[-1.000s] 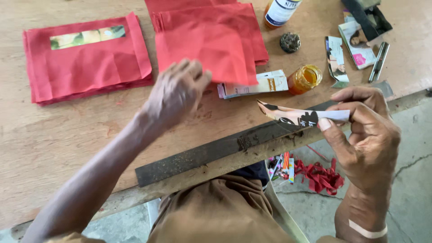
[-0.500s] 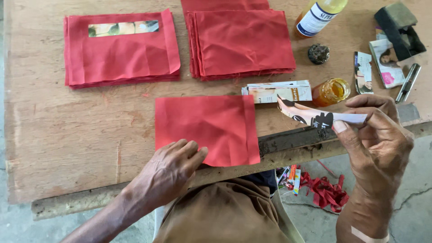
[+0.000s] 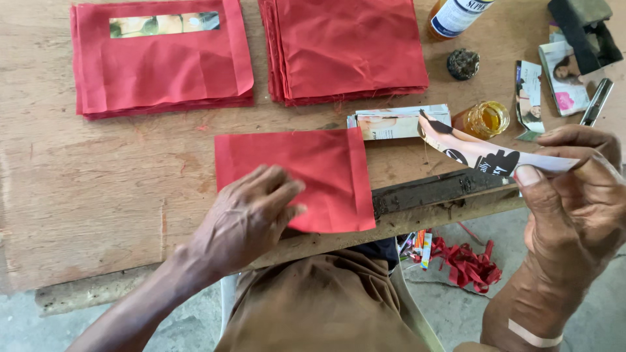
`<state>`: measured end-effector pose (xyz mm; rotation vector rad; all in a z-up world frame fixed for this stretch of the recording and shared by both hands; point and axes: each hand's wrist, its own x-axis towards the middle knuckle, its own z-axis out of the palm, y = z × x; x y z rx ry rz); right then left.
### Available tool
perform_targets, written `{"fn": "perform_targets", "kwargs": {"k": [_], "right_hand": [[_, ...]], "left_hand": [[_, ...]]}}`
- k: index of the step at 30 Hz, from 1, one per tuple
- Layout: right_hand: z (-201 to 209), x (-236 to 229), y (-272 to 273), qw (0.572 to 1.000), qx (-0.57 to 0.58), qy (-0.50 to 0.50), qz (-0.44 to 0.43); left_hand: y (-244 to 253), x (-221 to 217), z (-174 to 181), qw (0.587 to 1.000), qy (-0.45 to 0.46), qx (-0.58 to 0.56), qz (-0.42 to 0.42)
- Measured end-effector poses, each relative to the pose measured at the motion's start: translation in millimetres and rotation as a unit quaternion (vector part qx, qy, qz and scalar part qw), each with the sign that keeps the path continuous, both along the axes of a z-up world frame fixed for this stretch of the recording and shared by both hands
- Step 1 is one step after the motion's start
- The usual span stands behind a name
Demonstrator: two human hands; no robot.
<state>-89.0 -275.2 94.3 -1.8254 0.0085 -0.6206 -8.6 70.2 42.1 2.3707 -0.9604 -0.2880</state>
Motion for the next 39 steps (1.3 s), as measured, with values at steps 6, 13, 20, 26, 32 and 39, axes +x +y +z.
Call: {"fn": "perform_targets", "kwargs": {"k": [6,13,20,26,32,39], "right_hand": [[-7.2,-1.4,-0.3,1.0,0.002,-0.001,0.0],[-10.0,2.3,3.2,1.0,0.023,0.001,0.015],[-12.8,5.4,7.8,1.0,-0.003,0.004,0.021],[-11.8,7.2,13.9,0.999,0.028,0.016,0.015],[-12.0,12.9,21.3,0.999,0.02,0.029,0.029],[-9.0,18.1,27.5,0.999,-0.03,0.015,0.034]], "left_hand": [[-9.1,4.3,-25.8,0.994,-0.099,0.038,0.014],[10.1,-8.2,-31.2,0.98,-0.128,0.122,0.091],[19.6,-14.5,-29.4,0.981,-0.159,0.064,0.091],[36.7,-17.6,-31.2,0.957,-0.177,0.0,0.229],[65.5,-2.9,-31.3,0.947,-0.135,-0.011,0.29],[52.4,-1.6,-23.9,0.901,0.182,-0.224,0.325]]}}
